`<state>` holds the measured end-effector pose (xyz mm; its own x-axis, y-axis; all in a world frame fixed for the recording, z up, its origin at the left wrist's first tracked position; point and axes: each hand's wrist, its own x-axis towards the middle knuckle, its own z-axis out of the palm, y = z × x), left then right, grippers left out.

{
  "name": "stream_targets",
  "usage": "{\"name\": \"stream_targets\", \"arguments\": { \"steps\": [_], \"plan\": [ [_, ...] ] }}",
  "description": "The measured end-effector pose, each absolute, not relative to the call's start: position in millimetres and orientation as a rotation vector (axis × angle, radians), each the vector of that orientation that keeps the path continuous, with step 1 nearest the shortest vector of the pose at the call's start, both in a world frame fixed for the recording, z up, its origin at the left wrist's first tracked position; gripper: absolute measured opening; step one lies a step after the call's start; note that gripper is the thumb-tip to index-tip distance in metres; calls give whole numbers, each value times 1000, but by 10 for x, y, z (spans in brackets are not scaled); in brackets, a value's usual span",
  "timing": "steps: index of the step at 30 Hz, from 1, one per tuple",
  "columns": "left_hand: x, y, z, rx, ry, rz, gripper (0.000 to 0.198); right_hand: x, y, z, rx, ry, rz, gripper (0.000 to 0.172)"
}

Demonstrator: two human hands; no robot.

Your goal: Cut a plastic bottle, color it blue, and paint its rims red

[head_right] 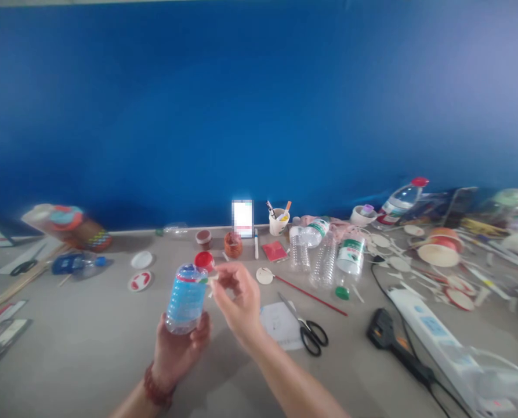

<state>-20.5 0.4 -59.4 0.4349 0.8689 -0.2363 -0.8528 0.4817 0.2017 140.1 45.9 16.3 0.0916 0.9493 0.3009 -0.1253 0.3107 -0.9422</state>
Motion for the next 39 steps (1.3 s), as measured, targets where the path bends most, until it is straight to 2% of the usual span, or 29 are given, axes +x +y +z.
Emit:
{"name": "stream_targets", "arguments": {
  "steps": [22, 30, 36, 39],
  "plan": [
    [-189, 11, -563, 81, 349, 1092, 52, 1427, 477, 105, -891, -1137, 1021, 20],
    [-184, 13, -546, 87, 315, 1086, 53, 1539, 465, 20, -856, -1112, 990, 10],
    [-237, 24, -657, 161, 350, 1137, 55, 1682, 422, 66, -830, -1122, 1187, 8],
    [-268, 36, -730, 276, 471, 1226, 48, 1789, 404, 85, -813, -1122, 1265, 18]
  ]
}}
